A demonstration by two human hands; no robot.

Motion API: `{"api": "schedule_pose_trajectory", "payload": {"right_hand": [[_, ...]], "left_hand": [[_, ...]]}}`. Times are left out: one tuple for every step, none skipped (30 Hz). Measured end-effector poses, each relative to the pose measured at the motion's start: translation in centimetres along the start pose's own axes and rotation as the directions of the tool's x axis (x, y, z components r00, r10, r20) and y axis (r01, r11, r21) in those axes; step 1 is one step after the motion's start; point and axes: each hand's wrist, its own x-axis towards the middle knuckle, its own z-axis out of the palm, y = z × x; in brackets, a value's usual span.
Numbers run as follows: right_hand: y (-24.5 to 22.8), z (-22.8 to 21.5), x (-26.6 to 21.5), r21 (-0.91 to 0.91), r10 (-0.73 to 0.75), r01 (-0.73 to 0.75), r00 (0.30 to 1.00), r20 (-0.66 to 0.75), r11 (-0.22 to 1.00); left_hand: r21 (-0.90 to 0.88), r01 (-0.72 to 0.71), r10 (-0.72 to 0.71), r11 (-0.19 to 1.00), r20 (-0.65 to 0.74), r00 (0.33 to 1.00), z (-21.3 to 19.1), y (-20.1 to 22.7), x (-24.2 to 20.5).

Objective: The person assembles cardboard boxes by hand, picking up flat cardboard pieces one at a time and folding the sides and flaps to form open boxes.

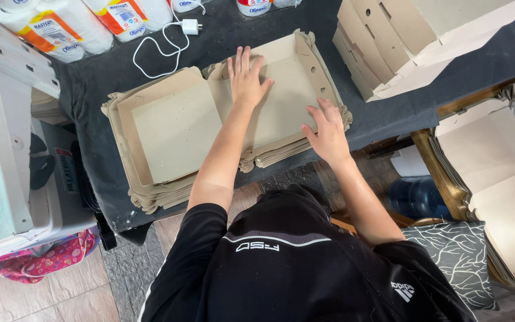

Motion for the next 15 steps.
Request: {"api": "schedule_pose_trajectory", "payload": {"right_hand": [[0.8,0.4,-0.3,-0.001,0.001,-0.001,1.000,-0.001,1.000],[1.6,0.8,-0.5,-0.061,0.052,-0.051,0.998,0.019,0.997],[2.4,1.2,-0.8,-0.120,0.104,-0.099,0.994,0.038,0.988],[2.8,1.6,-1.1,-0.120,0.105,-0.100,0.994,0.039,0.988],[3.2,1.9,-1.3,-0.137,0.127,-0.119,0.991,0.051,0.983],[3.6,2.2,-1.5,-0.153,0.149,-0.138,0.987,0.063,0.979],[3.7,2.4,-1.7,-0.154,0.148,-0.137,0.987,0.064,0.978],[3.8,2.5,-1.8,-0.178,0.156,-0.141,0.985,0.074,0.974],[3.9,2.6,-1.9,-0.203,0.164,-0.144,0.983,0.084,0.969],[4.0,2.8,-2.2,-0.204,0.164,-0.144,0.983,0.083,0.968],[4.2,3.0,-2.5,-0.217,0.149,-0.131,0.986,0.069,0.967],[4.4,3.3,-2.7,-0.231,0.133,-0.118,0.990,0.054,0.966],[4.4,3.4,-3.0,-0.231,0.135,-0.118,0.989,0.057,0.966],[4.4,3.6,-3.2,-0.264,0.085,-0.077,0.996,0.019,0.961],[4.5,3.7,-3.3,-0.300,0.034,-0.038,0.999,-0.020,0.953]], "left_hand": [[-0.001,-0.002,0.002,1.000,0.000,1.000,-0.2,0.1,0.0],[0.019,0.034,-0.035,0.999,0.063,0.997,-0.4,0.3,0.0],[0.041,0.069,-0.074,0.997,0.125,0.989,-0.5,0.3,-0.2],[0.041,0.069,-0.074,0.997,0.126,0.989,-0.4,0.2,-0.1],[0.044,0.091,-0.097,0.995,0.165,0.982,-0.2,0.1,0.0],[0.048,0.113,-0.120,0.993,0.202,0.972,-0.1,-0.1,0.1],[0.047,0.113,-0.121,0.992,0.202,0.972,-0.1,-0.1,0.1],[0.053,0.127,-0.136,0.991,0.231,0.963,0.0,-0.1,0.2],[0.060,0.139,-0.150,0.988,0.260,0.954,-0.1,-0.2,0.4],[0.059,0.139,-0.150,0.988,0.259,0.954,-0.4,0.0,0.5],[0.069,0.152,-0.166,0.986,0.313,0.935,-0.7,0.1,0.6],[0.081,0.164,-0.182,0.983,0.367,0.912,-1.1,0.3,0.6],[0.080,0.165,-0.183,0.983,0.369,0.911,-1.1,0.2,0.5],[0.092,0.157,-0.181,0.983,0.375,0.909,-1.1,0.1,0.4],[0.103,0.147,-0.175,0.984,0.379,0.908,-1.1,0.0,0.5]]}}
